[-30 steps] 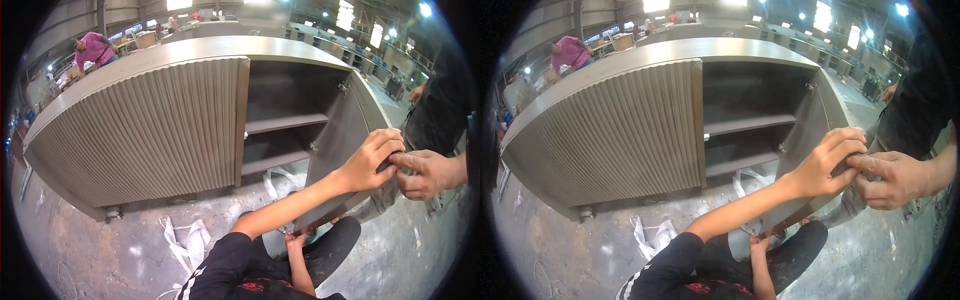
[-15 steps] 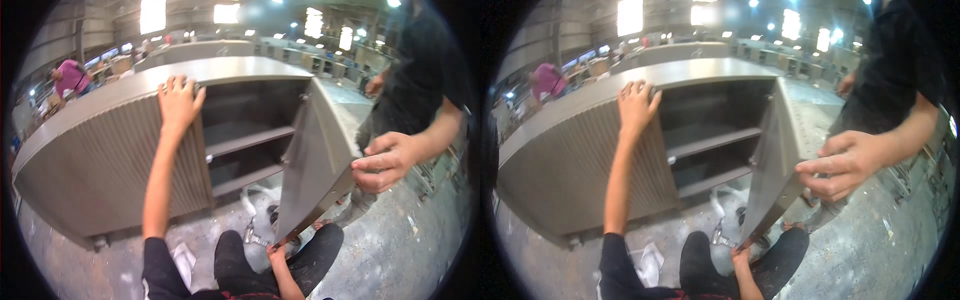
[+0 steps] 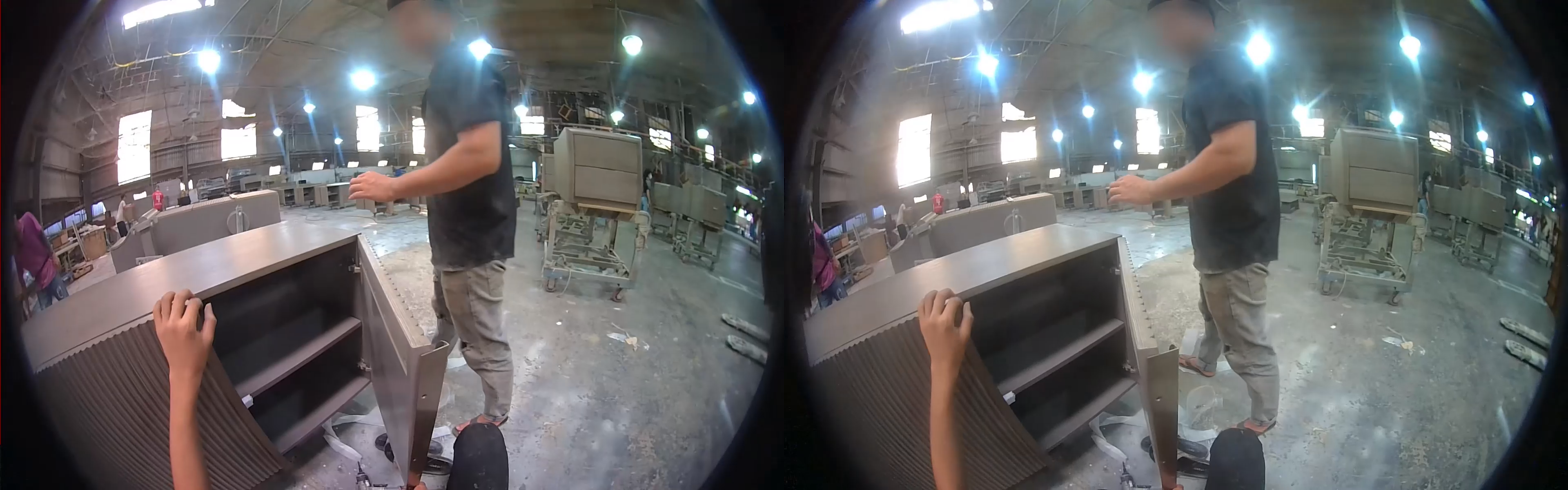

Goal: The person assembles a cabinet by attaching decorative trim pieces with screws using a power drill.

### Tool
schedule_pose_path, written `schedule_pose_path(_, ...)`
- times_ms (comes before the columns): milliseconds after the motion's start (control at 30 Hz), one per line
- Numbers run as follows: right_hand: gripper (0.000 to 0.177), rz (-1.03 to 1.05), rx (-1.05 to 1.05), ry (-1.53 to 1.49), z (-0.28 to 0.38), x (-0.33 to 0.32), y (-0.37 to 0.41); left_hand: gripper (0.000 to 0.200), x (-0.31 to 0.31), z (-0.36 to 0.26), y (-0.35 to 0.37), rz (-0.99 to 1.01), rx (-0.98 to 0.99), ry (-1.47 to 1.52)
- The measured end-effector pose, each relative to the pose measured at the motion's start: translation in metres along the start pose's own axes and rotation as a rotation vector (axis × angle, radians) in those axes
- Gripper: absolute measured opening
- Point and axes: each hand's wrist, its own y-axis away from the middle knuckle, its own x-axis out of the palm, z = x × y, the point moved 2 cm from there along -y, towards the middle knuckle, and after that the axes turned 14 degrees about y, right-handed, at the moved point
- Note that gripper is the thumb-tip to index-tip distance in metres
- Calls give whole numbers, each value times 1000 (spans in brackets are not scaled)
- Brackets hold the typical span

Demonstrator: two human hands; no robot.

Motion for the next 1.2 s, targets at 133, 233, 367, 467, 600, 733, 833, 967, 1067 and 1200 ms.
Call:
schedule_pose_path(133,26,-13,-19,8,1,-5,2,19,11,19,-4,110,-189,-9)
schedule_pose_path(233,27,-14,-28,12,-3,-8,-2,22,10,21,-5,164,-181,26)
schedule_pose_path(367,31,-22,-68,18,-12,-22,-22,23,8,27,1,143,-175,78)
schedule_pose_path(467,31,1,-78,19,-9,-15,-4,24,6,30,0,183,-222,114)
schedule_pose_path(600,24,104,-40,28,0,-15,2,24,5,34,-6,260,-97,138)
schedule_pose_path(733,24,92,-63,142,-2,-13,23,25,-2,42,-19,371,34,168)
schedule_pose_path(833,30,54,-33,207,0,-13,30,28,-1,49,-19,395,66,157)
schedule_pose_path(967,31,37,-107,197,6,6,68,30,4,54,-11,348,106,140)
schedule_pose_path(1067,32,65,-78,201,7,0,59,26,7,51,-5,287,86,137)
schedule_pose_path(1200,29,18,-87,129,4,11,77,10,-11,-15,51,-90,70,216)
